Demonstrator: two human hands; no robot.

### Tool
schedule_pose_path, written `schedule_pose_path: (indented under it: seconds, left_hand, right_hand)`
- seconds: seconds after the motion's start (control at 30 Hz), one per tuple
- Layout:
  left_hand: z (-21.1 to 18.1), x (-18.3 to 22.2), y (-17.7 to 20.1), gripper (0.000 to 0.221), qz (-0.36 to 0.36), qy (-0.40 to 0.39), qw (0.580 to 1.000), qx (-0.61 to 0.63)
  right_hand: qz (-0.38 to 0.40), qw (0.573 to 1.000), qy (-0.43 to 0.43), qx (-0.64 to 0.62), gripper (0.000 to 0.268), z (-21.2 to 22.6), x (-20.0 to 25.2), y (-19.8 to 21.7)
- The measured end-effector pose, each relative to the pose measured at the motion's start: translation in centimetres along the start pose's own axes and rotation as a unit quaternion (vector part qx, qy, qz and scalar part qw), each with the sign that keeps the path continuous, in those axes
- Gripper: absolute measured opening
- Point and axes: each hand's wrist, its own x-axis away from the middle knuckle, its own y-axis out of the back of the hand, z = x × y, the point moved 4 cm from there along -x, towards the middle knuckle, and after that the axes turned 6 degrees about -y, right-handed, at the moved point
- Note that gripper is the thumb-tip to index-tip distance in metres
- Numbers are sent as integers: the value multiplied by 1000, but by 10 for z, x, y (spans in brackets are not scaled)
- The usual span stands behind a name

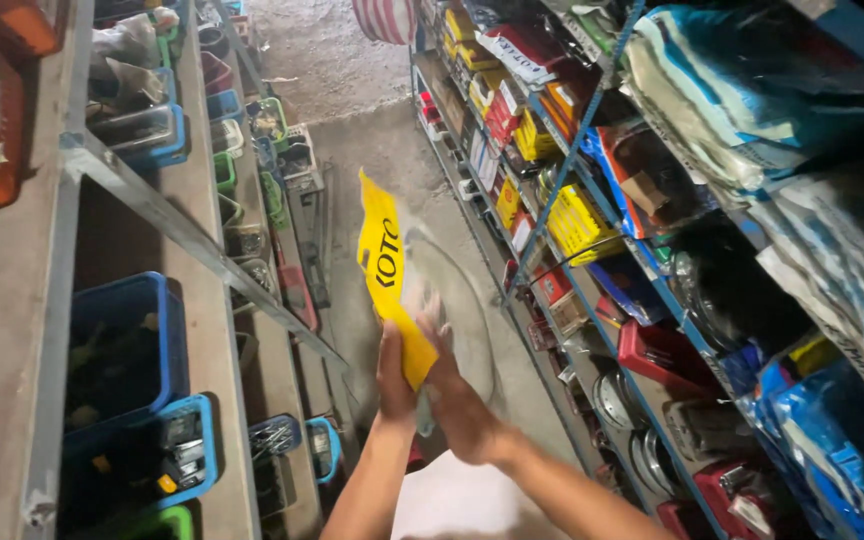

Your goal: Cleaning the plastic packaging of a motorcycle part using a cloth.

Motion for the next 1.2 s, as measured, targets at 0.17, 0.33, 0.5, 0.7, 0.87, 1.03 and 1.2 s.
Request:
schedule_pose_path:
  seconds: [0.17, 0.33, 0.5, 0.7, 0.87, 1.03, 1.2]
  left_hand:
    - [43, 38, 11, 51, 46, -103, 976, -185]
    - [39, 85, -54, 57, 58, -26, 996, -56]
    - [21, 136, -72, 49, 13, -5, 1000, 10]
    - [106, 191, -3, 58, 28, -3, 997, -76]
    - [30, 198, -56, 75, 91, -109, 987, -73]
    - [21, 184, -41, 51, -94, -84, 992, -13]
    - [-18, 163, -93, 64, 149, -79, 985, 32]
  right_hand:
    - [-35, 922, -239, -304, 67, -21, 18, 21]
    - [-1, 989, -65, -136, 64, 47, 54, 51]
    - [68, 998, -18, 8, 75, 7, 145, 31]
    - [-5, 997, 77, -20, 56, 48, 100, 52]
    - [-47, 987, 138, 70, 54, 52, 108, 36]
    - [14, 987, 161, 22, 88, 4, 116, 3]
    - [-72, 979, 136, 130, 76, 29, 39, 26]
